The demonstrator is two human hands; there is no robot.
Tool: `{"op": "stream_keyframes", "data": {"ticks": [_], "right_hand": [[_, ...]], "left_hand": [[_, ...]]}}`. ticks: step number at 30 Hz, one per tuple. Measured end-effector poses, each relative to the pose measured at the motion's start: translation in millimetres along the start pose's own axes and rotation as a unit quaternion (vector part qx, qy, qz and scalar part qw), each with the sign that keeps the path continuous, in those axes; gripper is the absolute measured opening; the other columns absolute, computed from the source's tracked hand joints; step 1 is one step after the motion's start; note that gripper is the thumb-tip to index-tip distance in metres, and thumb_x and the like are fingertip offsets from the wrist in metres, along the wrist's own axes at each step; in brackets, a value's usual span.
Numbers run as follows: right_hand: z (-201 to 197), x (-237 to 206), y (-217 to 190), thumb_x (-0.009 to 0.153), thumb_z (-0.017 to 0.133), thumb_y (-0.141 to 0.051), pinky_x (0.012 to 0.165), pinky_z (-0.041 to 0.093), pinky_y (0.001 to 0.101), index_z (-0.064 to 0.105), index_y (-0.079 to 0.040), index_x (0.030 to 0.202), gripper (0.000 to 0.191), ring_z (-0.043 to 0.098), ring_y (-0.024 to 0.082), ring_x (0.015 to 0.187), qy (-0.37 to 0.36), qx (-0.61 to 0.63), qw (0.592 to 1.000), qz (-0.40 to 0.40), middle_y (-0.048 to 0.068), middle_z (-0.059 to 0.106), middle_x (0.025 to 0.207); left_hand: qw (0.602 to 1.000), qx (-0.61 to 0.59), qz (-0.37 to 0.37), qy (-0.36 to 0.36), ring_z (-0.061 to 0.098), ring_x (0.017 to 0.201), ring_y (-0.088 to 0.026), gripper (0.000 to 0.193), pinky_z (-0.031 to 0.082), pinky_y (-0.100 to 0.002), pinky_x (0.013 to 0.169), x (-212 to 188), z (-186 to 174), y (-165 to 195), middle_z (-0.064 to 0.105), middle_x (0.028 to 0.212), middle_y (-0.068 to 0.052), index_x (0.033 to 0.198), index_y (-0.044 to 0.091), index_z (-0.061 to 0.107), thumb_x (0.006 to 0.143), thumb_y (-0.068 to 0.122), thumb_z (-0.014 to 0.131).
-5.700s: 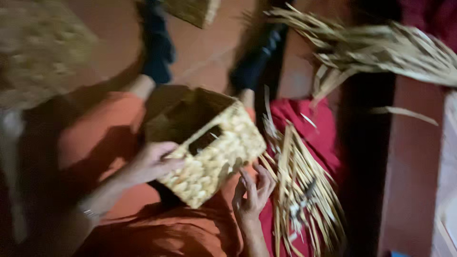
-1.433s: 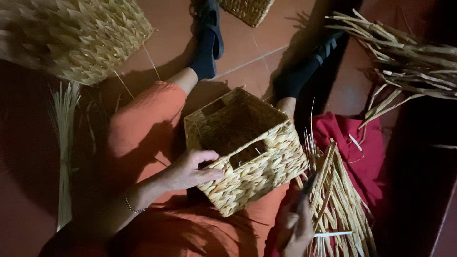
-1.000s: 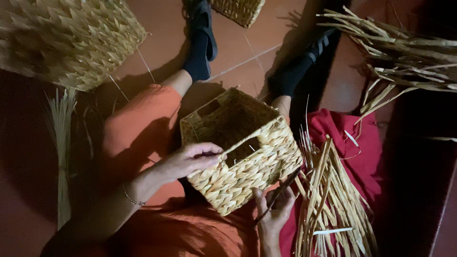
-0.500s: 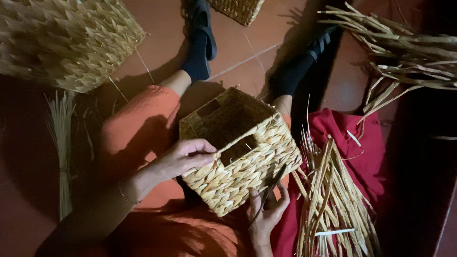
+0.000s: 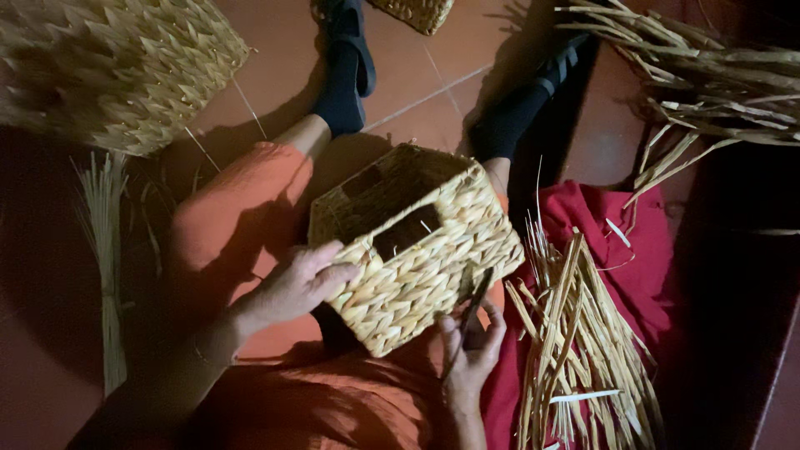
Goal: The person sits on the floor with a woven water-hyacinth basket on their lap and works strips along its rim, tucking and pressing the ends into the weave to finish the edge. They occasionally pick up new strips from a pile beside them and use scissors to trim.
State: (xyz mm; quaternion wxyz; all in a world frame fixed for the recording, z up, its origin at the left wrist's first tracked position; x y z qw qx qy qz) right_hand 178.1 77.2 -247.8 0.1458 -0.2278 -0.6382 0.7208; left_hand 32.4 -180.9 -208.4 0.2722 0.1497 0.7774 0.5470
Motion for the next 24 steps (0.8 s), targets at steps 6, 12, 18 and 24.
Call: {"op": "stream_keyframes", "data": {"ticks": [6, 12, 18, 24], "right_hand": [[-61, -2, -1, 0.1, 0.068, -0.006, 0.079, 0.053, 0.0246, 0.054, 0.001, 0.134, 0.037, 0.061, 0.014, 0.093, 0.096, -0.074, 0.992, -0.017, 0.007, 0.06, 0.11], [-89, -24, -15, 0.099, 0.064, -0.009, 0.071, 0.054, 0.0241, 0.053, 0.0, 0.134, 0.038, 0.064, 0.015, 0.091, 0.196, -0.073, 0.974, 0.084, 0.011, 0.066, 0.113], [-99, -26, -4, 0.094, 0.067, -0.005, 0.076, 0.057, 0.0331, 0.055, 0.003, 0.132, 0.041, 0.066, 0.021, 0.091, 0.191, -0.087, 0.973, 0.098, 0.015, 0.068, 0.112], [-99, -26, 27, 0.09, 0.071, -0.001, 0.091, 0.051, 0.0323, 0.056, 0.004, 0.133, 0.046, 0.062, 0.019, 0.105, 0.143, -0.152, 0.976, 0.071, 0.014, 0.064, 0.119]], "left_hand": [[0.994, -0.011, 0.038, 0.1, 0.055, 0.056, -0.003, 0.022, 0.044, -0.024, 0.045, 18, -36, 0, 0.064, 0.066, 0.004, 0.094, 0.004, 0.069, 0.098, 0.024, 0.062], [0.985, -0.025, -0.025, 0.169, 0.047, 0.06, -0.003, 0.031, 0.044, -0.026, 0.049, 13, -51, -25, 0.054, 0.063, 0.004, 0.084, 0.002, 0.065, 0.104, 0.025, 0.061], [0.977, 0.005, 0.031, 0.212, 0.055, 0.066, -0.004, 0.032, 0.05, -0.026, 0.057, 19, -61, -28, 0.063, 0.07, 0.001, 0.092, 0.0, 0.069, 0.104, 0.028, 0.06], [0.975, 0.006, 0.028, 0.219, 0.057, 0.067, -0.005, 0.033, 0.051, -0.027, 0.061, 29, -67, -41, 0.068, 0.071, -0.001, 0.093, 0.0, 0.073, 0.104, 0.029, 0.061]]}}
Point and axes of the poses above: each hand's wrist, its own x-axis towards the middle knuckle, its own z-axis out of the palm, y = z × x, the point moved 10 cm from there along x, towards the middle knuckle
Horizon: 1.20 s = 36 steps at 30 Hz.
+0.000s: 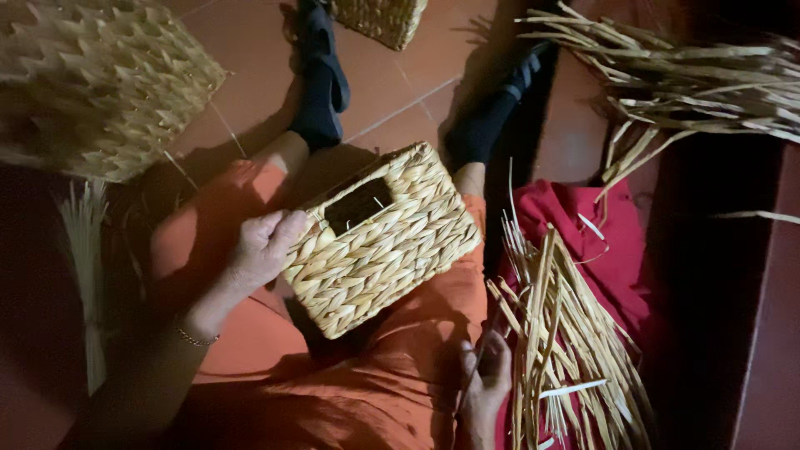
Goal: The person sits on the floor with a woven water-hyacinth basket on their lap and works strips along its rim, tucking and pressing the ends into the weave to finish the edge. They occasionally pick up new strips from a pile beside them and use scissors to trim.
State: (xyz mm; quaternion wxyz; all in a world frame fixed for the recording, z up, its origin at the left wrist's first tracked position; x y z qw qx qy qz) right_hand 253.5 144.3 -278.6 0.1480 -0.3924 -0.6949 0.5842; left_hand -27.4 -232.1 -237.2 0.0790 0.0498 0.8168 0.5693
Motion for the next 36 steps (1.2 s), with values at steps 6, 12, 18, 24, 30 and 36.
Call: {"op": "stream_keyframes", "data": {"ticks": [6, 12, 18, 24, 30, 36], "right_hand": [[12, 6, 0, 0.089, 0.071, 0.002, 0.097, 0.052, 0.0326, 0.054, 0.003, 0.136, 0.049, 0.065, 0.021, 0.11, -0.057, 0.073, 0.996, -0.02, 0.017, 0.067, 0.124], [-32, 21, -13, 0.09, 0.072, 0.004, 0.084, 0.056, 0.0295, 0.055, 0.004, 0.133, 0.047, 0.068, 0.02, 0.098, 0.004, -0.044, 0.998, -0.04, 0.017, 0.071, 0.111], [-72, 24, -10, 0.091, 0.07, 0.006, 0.081, 0.053, 0.0274, 0.055, 0.005, 0.133, 0.044, 0.065, 0.016, 0.09, 0.055, -0.047, 0.994, -0.082, 0.013, 0.069, 0.102], [-85, 11, -13, 0.087, 0.074, 0.002, 0.073, 0.056, 0.0307, 0.06, 0.001, 0.129, 0.044, 0.066, 0.015, 0.077, 0.053, -0.139, 0.985, -0.084, 0.011, 0.074, 0.089], [-102, -22, -11, 0.079, 0.084, -0.019, 0.067, 0.057, 0.0378, 0.063, -0.01, 0.128, 0.054, 0.069, 0.02, 0.07, 0.065, -0.374, 0.925, 0.007, 0.01, 0.076, 0.087], [-136, -26, -2, 0.089, 0.079, -0.02, 0.073, 0.058, 0.0335, 0.063, 0.001, 0.126, 0.045, 0.072, 0.015, 0.084, 0.121, -0.207, 0.97, -0.031, 0.011, 0.076, 0.095]], "left_hand": [[1.0, -0.013, 0.013, 0.001, 0.054, 0.069, -0.003, 0.035, 0.049, -0.025, 0.06, 27, -3, -7, 0.064, 0.071, 0.003, 0.089, -0.001, 0.07, 0.106, 0.028, 0.06], [0.998, -0.021, 0.021, -0.046, 0.052, 0.068, -0.002, 0.032, 0.046, -0.024, 0.057, 40, 2, 6, 0.062, 0.07, 0.003, 0.085, -0.002, 0.069, 0.103, 0.024, 0.064], [0.985, -0.001, 0.073, -0.156, 0.054, 0.064, -0.002, 0.025, 0.047, -0.024, 0.054, 36, 29, 38, 0.064, 0.068, 0.004, 0.091, -0.002, 0.072, 0.099, 0.02, 0.064], [0.981, 0.084, 0.036, -0.173, 0.044, 0.059, -0.006, 0.035, 0.039, -0.029, 0.05, 44, 25, 41, 0.053, 0.059, -0.003, 0.079, -0.001, 0.074, 0.102, 0.025, 0.068], [0.951, 0.205, 0.138, -0.186, 0.058, 0.056, -0.015, 0.031, 0.048, -0.032, 0.051, 47, -1, 46, 0.065, 0.062, -0.005, 0.09, 0.004, 0.078, 0.093, 0.033, 0.068], [0.967, 0.181, 0.045, -0.176, 0.067, 0.059, -0.014, 0.024, 0.051, -0.029, 0.057, 28, -23, -16, 0.071, 0.071, -0.008, 0.099, 0.003, 0.075, 0.101, 0.025, 0.067]]}}
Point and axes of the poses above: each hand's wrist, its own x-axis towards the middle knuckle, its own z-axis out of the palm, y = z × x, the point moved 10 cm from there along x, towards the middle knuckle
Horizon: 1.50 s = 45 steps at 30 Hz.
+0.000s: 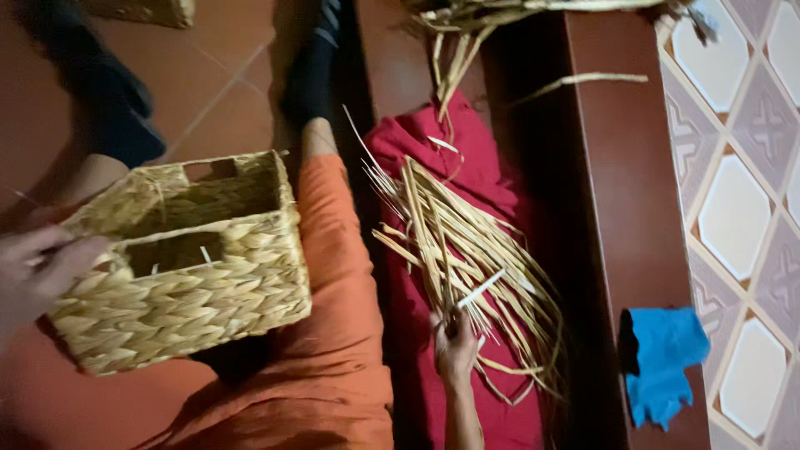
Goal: The person sits on the floor with a woven water-hyacinth basket on their lap and works strips along its rim, tucking and pressing the ends into the weave to finish the edge. They occasionally pick up new strips from a pile beside them and use scissors to trim.
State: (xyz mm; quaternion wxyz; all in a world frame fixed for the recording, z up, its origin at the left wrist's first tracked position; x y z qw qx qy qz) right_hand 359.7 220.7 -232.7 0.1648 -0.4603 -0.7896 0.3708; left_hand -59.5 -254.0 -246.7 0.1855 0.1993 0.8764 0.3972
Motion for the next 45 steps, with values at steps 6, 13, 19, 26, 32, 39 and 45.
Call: {"op": "stream_keyframes", "data": {"ticks": [6, 13, 19, 26, 32, 39, 45], "right_hand": [[-39, 24, 58, 0.085, 0.082, -0.008, 0.074, 0.057, 0.0355, 0.068, 0.004, 0.117, 0.037, 0.067, 0.022, 0.087, 0.114, 0.066, 0.983, 0.125, 0.017, 0.072, 0.102], [-100, 56, 44, 0.08, 0.079, -0.009, 0.078, 0.057, 0.0403, 0.072, -0.005, 0.119, 0.04, 0.073, 0.028, 0.084, 0.225, -0.148, 0.96, 0.08, 0.015, 0.077, 0.1], [-110, 72, 34, 0.075, 0.087, -0.021, 0.082, 0.054, 0.0479, 0.071, -0.008, 0.125, 0.055, 0.067, 0.037, 0.093, 0.223, -0.28, 0.932, 0.064, 0.019, 0.07, 0.104], [-94, 61, 10, 0.078, 0.085, -0.031, 0.069, 0.054, 0.0428, 0.072, -0.013, 0.117, 0.046, 0.06, 0.036, 0.098, 0.236, -0.423, 0.875, -0.003, 0.022, 0.066, 0.108], [-14, 52, -37, 0.088, 0.078, -0.026, 0.081, 0.051, 0.0416, 0.075, -0.006, 0.103, 0.025, 0.059, 0.026, 0.092, 0.089, -0.209, 0.953, -0.201, 0.011, 0.068, 0.093], [0, 64, -5, 0.091, 0.076, -0.018, 0.065, 0.052, 0.0375, 0.075, -0.006, 0.093, 0.012, 0.061, 0.019, 0.073, 0.052, -0.055, 0.996, -0.039, 0.006, 0.071, 0.082], [27, 29, -61, 0.095, 0.063, 0.002, 0.049, 0.05, 0.0285, 0.074, -0.005, 0.11, 0.019, 0.061, 0.009, 0.064, -0.035, 0.182, 0.976, -0.119, 0.003, 0.072, 0.082]], "left_hand": [[0.991, 0.118, 0.057, 0.022, 0.068, 0.071, -0.015, 0.018, 0.054, -0.027, 0.067, -5, 2, -14, 0.07, 0.089, -0.011, 0.109, 0.001, 0.074, 0.102, 0.014, 0.065], [0.995, 0.087, -0.006, 0.048, 0.068, 0.076, -0.017, 0.017, 0.054, -0.027, 0.07, -10, 17, -12, 0.068, 0.094, -0.013, 0.112, -0.001, 0.071, 0.104, 0.012, 0.065], [0.993, 0.095, -0.019, 0.066, 0.067, 0.081, -0.018, 0.016, 0.054, -0.027, 0.074, -21, 11, -9, 0.067, 0.098, -0.014, 0.114, -0.002, 0.068, 0.106, 0.011, 0.065], [0.991, 0.103, -0.032, 0.077, 0.067, 0.086, -0.019, 0.015, 0.054, -0.028, 0.077, -26, 7, -20, 0.065, 0.103, -0.016, 0.116, -0.004, 0.065, 0.108, 0.009, 0.065], [0.99, 0.09, -0.03, 0.102, 0.067, 0.091, -0.021, 0.015, 0.055, -0.028, 0.08, -33, 7, -23, 0.064, 0.107, -0.017, 0.118, -0.005, 0.063, 0.11, 0.007, 0.065], [0.97, 0.113, 0.056, 0.207, 0.067, 0.097, -0.022, 0.016, 0.055, -0.028, 0.084, -37, -26, 73, 0.062, 0.113, -0.018, 0.12, -0.007, 0.06, 0.112, 0.005, 0.065], [0.944, 0.071, 0.256, 0.197, 0.067, 0.092, -0.026, 0.007, 0.055, -0.032, 0.076, -78, 20, 214, 0.069, 0.103, -0.016, 0.103, 0.004, 0.067, 0.096, 0.003, 0.069]]}}
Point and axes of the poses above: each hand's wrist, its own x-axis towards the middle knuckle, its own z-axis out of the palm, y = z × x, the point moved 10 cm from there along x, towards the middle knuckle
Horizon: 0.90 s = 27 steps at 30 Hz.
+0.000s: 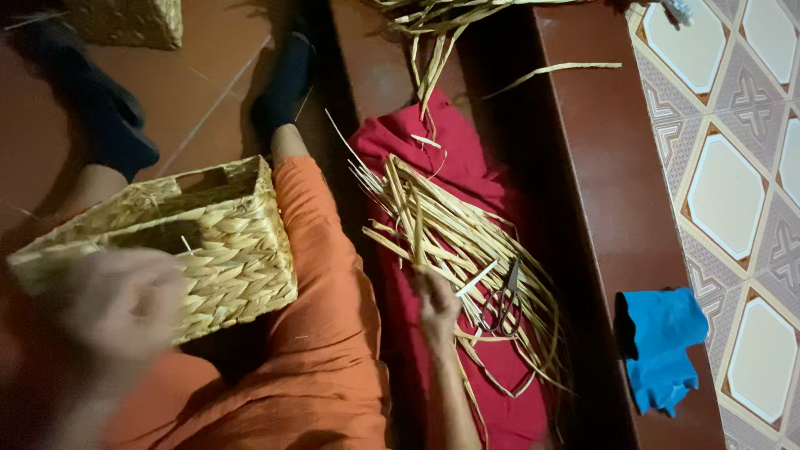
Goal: The person sits on the floor with a woven water-hyacinth basket on their lap and works strips along its rim, tucking and pressing the ends into the weave to finish the edge. They occasionally pick up new strips from a pile beside them and use scissors to trim.
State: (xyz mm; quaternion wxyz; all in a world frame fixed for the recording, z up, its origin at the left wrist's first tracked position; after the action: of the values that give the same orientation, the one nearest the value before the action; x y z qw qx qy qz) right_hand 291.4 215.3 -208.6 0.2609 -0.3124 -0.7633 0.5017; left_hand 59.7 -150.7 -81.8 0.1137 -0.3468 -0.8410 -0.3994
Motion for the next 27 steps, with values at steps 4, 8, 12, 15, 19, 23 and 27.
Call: {"op": "stream_keyframes", "data": {"ticks": [4, 8, 12, 15, 19, 23, 27], "right_hand": [[49, -38, -99, 0.094, 0.063, 0.01, 0.061, 0.053, 0.0298, 0.07, -0.004, 0.114, 0.026, 0.066, 0.016, 0.075, -0.062, 0.01, 0.982, -0.18, 0.006, 0.069, 0.088], [91, -65, -164, 0.078, 0.073, 0.007, 0.058, 0.045, 0.0399, 0.069, 0.001, 0.123, 0.045, 0.056, 0.026, 0.066, -0.164, -0.074, 0.937, -0.3, 0.009, 0.059, 0.074], [88, -55, -170, 0.085, 0.073, 0.005, 0.063, 0.049, 0.0403, 0.067, 0.0, 0.125, 0.041, 0.058, 0.026, 0.072, -0.161, -0.078, 0.943, -0.28, 0.011, 0.06, 0.082], [73, -43, -160, 0.087, 0.072, 0.005, 0.065, 0.048, 0.0397, 0.067, -0.004, 0.118, 0.033, 0.06, 0.024, 0.075, -0.118, -0.117, 0.942, -0.291, 0.008, 0.064, 0.087], [76, -42, -138, 0.094, 0.074, 0.003, 0.06, 0.049, 0.0311, 0.068, -0.008, 0.101, 0.015, 0.062, 0.019, 0.079, -0.145, -0.07, 0.955, -0.247, 0.008, 0.064, 0.091], [95, -68, -93, 0.096, 0.074, -0.003, 0.061, 0.053, 0.0279, 0.073, 0.001, 0.11, 0.014, 0.064, 0.012, 0.079, -0.338, 0.108, 0.935, -0.019, 0.008, 0.068, 0.092], [46, -49, -37, 0.1, 0.067, -0.006, 0.065, 0.054, 0.0266, 0.072, 0.001, 0.108, 0.012, 0.065, 0.013, 0.076, -0.145, 0.246, 0.951, 0.117, 0.007, 0.07, 0.09]], "left_hand": [[0.903, -0.294, -0.163, -0.268, 0.076, 0.089, -0.019, 0.031, 0.061, -0.032, 0.077, -30, 127, 40, 0.076, 0.108, -0.008, 0.123, 0.003, 0.068, 0.096, 0.016, 0.06], [0.811, -0.428, -0.229, -0.325, 0.073, 0.097, -0.018, 0.034, 0.061, -0.032, 0.084, -44, 179, 56, 0.076, 0.104, -0.009, 0.128, 0.004, 0.064, 0.105, 0.021, 0.046], [0.843, -0.468, -0.193, -0.184, 0.067, 0.091, -0.016, 0.026, 0.06, -0.028, 0.071, -16, 149, 39, 0.073, 0.108, -0.011, 0.109, 0.001, 0.074, 0.106, 0.017, 0.054], [0.892, -0.382, -0.195, -0.138, 0.064, 0.068, -0.011, 0.023, 0.054, -0.024, 0.054, 4, 119, 8, 0.076, 0.089, -0.009, 0.104, 0.003, 0.078, 0.105, 0.015, 0.059], [0.884, -0.356, -0.252, -0.17, 0.064, 0.058, -0.014, 0.024, 0.05, -0.027, 0.047, 23, 123, -7, 0.073, 0.083, -0.012, 0.109, 0.001, 0.08, 0.103, 0.018, 0.063], [0.811, -0.483, -0.244, -0.225, 0.07, 0.074, -0.013, 0.039, 0.064, -0.024, 0.061, 51, 168, 34, 0.071, 0.099, -0.013, 0.129, -0.002, 0.066, 0.094, 0.015, 0.067], [0.804, -0.518, -0.046, -0.288, 0.071, 0.111, -0.025, 0.07, 0.06, -0.034, 0.091, 46, 216, 126, 0.066, 0.127, -0.017, 0.156, 0.001, 0.03, 0.103, 0.035, 0.061]]}}
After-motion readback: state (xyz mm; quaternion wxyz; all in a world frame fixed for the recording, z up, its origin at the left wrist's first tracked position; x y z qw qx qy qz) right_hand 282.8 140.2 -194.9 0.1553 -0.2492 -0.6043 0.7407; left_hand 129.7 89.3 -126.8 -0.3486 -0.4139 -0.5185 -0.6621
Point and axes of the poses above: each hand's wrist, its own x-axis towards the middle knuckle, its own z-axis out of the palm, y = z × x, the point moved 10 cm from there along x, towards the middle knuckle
